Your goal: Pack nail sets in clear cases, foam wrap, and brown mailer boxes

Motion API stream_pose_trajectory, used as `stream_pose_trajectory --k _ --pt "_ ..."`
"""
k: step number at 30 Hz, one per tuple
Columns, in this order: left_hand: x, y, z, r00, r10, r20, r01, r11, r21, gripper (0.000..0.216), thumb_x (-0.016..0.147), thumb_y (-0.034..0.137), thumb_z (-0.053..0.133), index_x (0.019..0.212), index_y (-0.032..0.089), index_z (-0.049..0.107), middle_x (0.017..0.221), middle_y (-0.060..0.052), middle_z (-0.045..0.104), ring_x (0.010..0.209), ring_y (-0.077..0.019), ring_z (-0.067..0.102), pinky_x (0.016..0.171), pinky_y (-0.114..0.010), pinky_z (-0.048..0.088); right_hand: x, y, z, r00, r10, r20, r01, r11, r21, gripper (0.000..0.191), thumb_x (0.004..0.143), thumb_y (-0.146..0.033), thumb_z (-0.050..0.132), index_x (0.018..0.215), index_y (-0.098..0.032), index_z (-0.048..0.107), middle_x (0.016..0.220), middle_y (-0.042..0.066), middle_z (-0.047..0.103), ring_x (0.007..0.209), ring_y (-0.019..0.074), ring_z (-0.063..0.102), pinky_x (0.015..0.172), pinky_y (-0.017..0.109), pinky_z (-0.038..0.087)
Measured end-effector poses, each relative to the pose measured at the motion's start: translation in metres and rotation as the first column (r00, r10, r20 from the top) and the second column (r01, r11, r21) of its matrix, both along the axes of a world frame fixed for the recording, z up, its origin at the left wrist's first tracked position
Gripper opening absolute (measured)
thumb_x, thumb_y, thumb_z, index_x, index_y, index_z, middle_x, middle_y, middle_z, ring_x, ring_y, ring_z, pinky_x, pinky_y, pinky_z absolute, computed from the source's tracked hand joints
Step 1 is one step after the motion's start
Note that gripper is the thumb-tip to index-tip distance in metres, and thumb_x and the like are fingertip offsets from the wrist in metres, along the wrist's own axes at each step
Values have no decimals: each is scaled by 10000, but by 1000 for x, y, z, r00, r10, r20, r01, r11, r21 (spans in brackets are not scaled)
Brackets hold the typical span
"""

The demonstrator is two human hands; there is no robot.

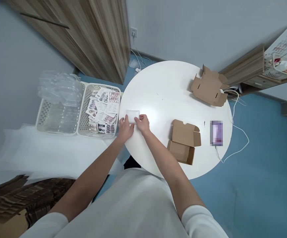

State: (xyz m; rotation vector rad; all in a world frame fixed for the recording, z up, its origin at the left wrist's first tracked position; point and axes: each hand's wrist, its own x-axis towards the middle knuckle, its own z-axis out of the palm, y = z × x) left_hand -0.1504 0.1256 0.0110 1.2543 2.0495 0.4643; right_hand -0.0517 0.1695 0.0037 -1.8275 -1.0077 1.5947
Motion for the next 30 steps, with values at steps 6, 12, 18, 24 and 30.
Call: stream_pose_trajectory --k 6,12,18,24,30 --pt "4 -23 -10 926 166 340 -193 980 47 573 738 265 519 1258 183 293 1233 -126 327 1096 -221 408 921 -357 341 20 -21 -1 996 -51 -78 56 997 57 308 593 -292 603 858 -194 479 856 11 555 739 121 523 655 262 430" --pt "19 -59 -5 717 349 604 -339 931 -136 613 652 305 634 1197 199 374 1214 -119 393 974 -183 504 792 -303 438 56 -61 17 971 -115 -211 127 991 44 307 602 -301 605 863 -193 484 894 25 558 712 122 551 648 275 440" --pt "56 -82 15 539 341 770 -258 937 -235 407 666 392 613 997 170 529 969 -90 580 799 -149 585 702 -290 467 106 -98 32 967 -88 -239 123 983 136 303 613 -327 608 854 -196 481 885 23 561 688 122 566 647 274 442" --pt "115 -100 24 733 124 669 -100 992 -74 326 680 387 583 912 158 571 848 -70 621 752 -153 582 657 -271 455 173 -131 35 977 -82 -194 123 970 208 290 616 -320 602 843 -193 474 839 32 584 667 132 580 627 279 464" --pt "174 -106 27 885 -119 450 104 993 60 283 713 334 540 947 173 542 800 -47 624 713 -154 579 680 -281 437 238 -157 38 992 -109 65 87 958 272 233 671 -339 538 850 -198 495 862 43 622 737 157 599 661 289 462"
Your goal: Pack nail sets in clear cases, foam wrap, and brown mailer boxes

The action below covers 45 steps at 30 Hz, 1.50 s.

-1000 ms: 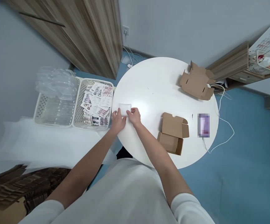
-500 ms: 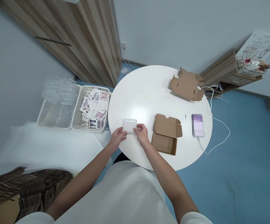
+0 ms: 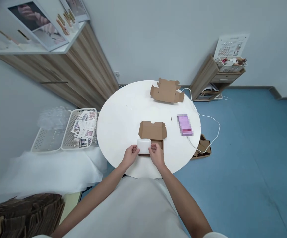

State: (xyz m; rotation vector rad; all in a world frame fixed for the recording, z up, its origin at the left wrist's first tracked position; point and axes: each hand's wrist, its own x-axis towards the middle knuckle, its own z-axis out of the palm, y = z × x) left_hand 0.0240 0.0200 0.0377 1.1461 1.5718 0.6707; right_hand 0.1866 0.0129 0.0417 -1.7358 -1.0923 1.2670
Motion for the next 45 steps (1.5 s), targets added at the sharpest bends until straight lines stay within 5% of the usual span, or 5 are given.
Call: stream_pose_trajectory --k 9,20,27,34,45 --pt "42 16 0 864 -282 -417 287 957 -52 152 732 213 496 883 199 499 731 -53 609 740 -218 580 660 -305 394 32 10 -4 793 329 514 -279 944 -173 164 745 -163 444 895 -220 476 711 18 591 673 171 552 578 251 317" --pt "52 12 3 760 -366 -537 388 918 -77 87 679 100 482 719 161 529 762 -129 608 781 -284 578 678 -346 388 26 17 -13 574 519 633 -459 844 -276 232 751 -58 397 939 -158 489 769 92 591 697 195 543 573 259 285" --pt "19 15 8 875 -157 -458 242 961 133 211 737 235 463 922 187 555 891 -88 599 825 -212 565 744 -317 394 54 3 -1 738 307 601 -396 918 17 227 781 -181 380 963 -198 515 982 67 565 832 170 534 698 262 360" --pt "2 15 0 996 -64 -65 51 981 -189 331 728 384 479 962 173 581 914 -71 629 802 -179 580 693 -273 423 78 6 -21 938 234 254 -207 970 -128 357 750 -301 419 1070 -178 518 1036 77 586 848 178 569 753 296 407" --pt "1 48 -8 992 96 -79 -102 991 -82 374 757 469 401 909 177 577 945 -79 618 845 -190 571 698 -287 429 93 58 -23 997 47 65 -39 992 -122 435 689 -399 504 1056 -169 540 1079 100 565 895 184 555 727 301 429"
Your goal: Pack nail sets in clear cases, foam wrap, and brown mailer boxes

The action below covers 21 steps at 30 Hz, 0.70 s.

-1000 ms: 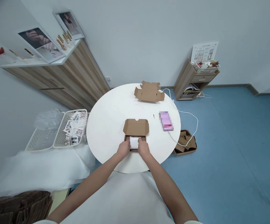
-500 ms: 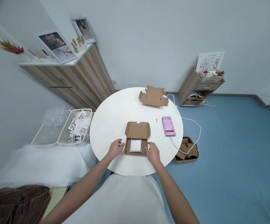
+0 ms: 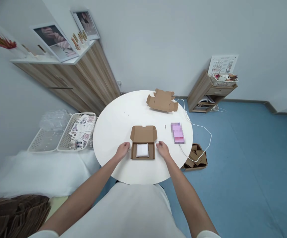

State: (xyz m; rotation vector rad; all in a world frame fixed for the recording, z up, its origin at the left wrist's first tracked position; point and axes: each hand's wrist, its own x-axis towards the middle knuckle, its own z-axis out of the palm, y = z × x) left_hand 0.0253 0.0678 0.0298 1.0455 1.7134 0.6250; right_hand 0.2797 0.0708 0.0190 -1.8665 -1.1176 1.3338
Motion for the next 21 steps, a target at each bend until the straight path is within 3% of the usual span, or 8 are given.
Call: stream_pose_trajectory --k 3,6,9,14,18,21 --pt "0 25 7 990 98 104 -97 995 -13 513 770 566 332 1018 159 523 1089 -124 562 930 -198 558 729 -295 433 1 28 13 985 -92 -145 85 995 -49 483 697 -510 459 1027 -169 549 1091 112 559 849 182 566 659 293 433" --pt "4 42 14 960 122 252 -93 988 -123 659 759 646 240 1119 139 460 1148 -160 528 977 -213 549 739 -308 443 -6 49 24 968 -54 -243 22 991 -134 550 712 -599 362 1033 -188 540 1020 89 601 823 166 572 646 278 419" --pt "8 49 18 935 116 334 -75 988 -135 734 747 675 184 1161 125 438 1195 -171 494 1016 -221 533 766 -306 443 -11 57 29 959 3 -284 -42 990 -133 547 720 -610 321 1022 -215 548 988 61 619 838 157 562 685 282 402" --pt "5 46 23 900 103 424 -88 995 -55 736 761 662 123 1147 145 477 1249 -144 455 1102 -230 471 829 -334 420 -8 53 35 930 69 -360 -65 998 25 379 724 -415 389 1016 -259 573 1061 11 587 922 153 523 764 294 380" --pt "1 36 28 887 -4 463 -24 998 55 697 769 651 95 1100 225 535 1275 -76 442 1190 -237 368 880 -379 376 -5 41 42 935 126 -333 -99 990 96 478 641 -240 427 1104 -280 536 1136 -8 537 981 152 481 826 306 368" --pt "-1 25 30 909 -23 416 6 999 43 700 762 659 81 1119 250 522 1279 -55 437 1188 -236 360 876 -390 373 -8 28 45 949 133 -285 -103 988 118 543 616 -203 413 1145 -280 506 1142 -7 524 966 149 481 847 320 365"
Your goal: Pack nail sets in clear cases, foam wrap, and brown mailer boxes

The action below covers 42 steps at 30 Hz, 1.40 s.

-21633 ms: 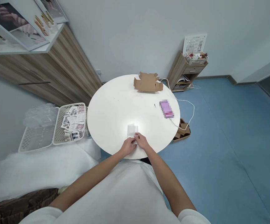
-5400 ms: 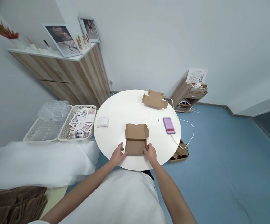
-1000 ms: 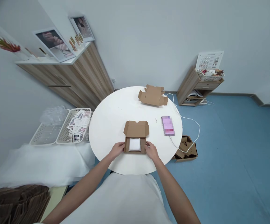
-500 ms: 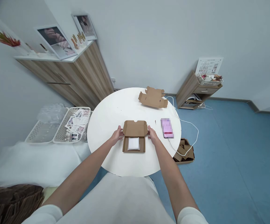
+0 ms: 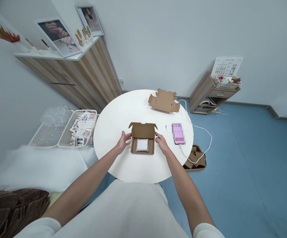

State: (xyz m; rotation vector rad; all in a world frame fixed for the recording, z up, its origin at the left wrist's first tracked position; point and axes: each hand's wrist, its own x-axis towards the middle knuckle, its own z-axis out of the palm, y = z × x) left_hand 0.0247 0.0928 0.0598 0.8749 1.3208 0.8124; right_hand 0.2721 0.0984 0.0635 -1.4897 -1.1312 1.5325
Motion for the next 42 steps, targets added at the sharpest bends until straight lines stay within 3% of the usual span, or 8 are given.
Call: stream_pose_trajectory --k 10,14,19,25,29,32,37,42 --pt "-18 -37 -13 994 -85 -66 74 986 -150 756 751 646 -29 1182 245 445 1249 -57 469 1122 -219 438 868 -392 359 9 -43 -8 986 120 -119 -132 987 -94 463 670 -219 408 1115 -262 530 1160 10 537 1008 183 520 894 341 330" --pt "-20 -45 -8 973 -191 -125 157 958 -241 658 734 680 205 1152 244 464 1257 -62 459 1077 -234 476 815 -352 389 16 -48 -3 994 83 -74 -101 952 -288 425 767 -453 367 1072 -226 557 1161 63 541 998 205 531 824 342 379" --pt "-6 -58 -10 924 -199 -328 157 976 -151 606 668 584 496 1120 181 466 1134 -96 548 972 -206 539 765 -275 411 8 -53 -4 978 141 154 -100 964 -246 437 726 -500 471 1036 -199 534 985 71 614 850 178 584 727 283 403" --pt "4 -66 -19 705 -227 -672 118 972 -204 616 651 542 515 1147 196 395 978 -78 616 934 -238 559 822 -374 357 -4 -63 -31 821 156 550 -60 980 -190 364 666 -376 558 976 -193 500 750 17 610 740 160 570 618 249 383" --pt "8 -66 -22 535 -238 -811 121 971 -205 564 646 526 507 1108 215 420 1017 -93 600 1011 -288 508 882 -492 242 -9 -67 -40 773 129 621 -45 988 -149 362 673 -348 536 996 -197 476 747 13 605 730 160 563 623 254 375" --pt "10 -69 -24 505 -155 -849 165 983 -82 498 678 462 492 1115 230 436 1144 -106 529 1088 -283 444 900 -494 214 -12 -72 -42 809 86 581 -33 994 -100 352 687 -347 510 1006 -202 473 792 20 607 729 154 558 634 256 380" --pt "7 -77 -25 621 -162 -767 276 961 21 456 716 297 457 1170 273 426 1080 -51 559 1030 -221 483 901 -435 259 -15 -83 -40 943 49 329 -9 992 -123 306 682 -285 496 978 -210 511 850 20 605 738 135 560 646 245 408" --pt "0 -69 -12 712 -168 -682 328 938 111 416 708 405 479 1094 258 521 898 -32 558 838 -177 530 750 -294 390 -8 -73 -18 1000 -8 -30 0 960 -281 291 692 -270 507 968 -192 553 918 48 592 758 133 563 621 237 454"
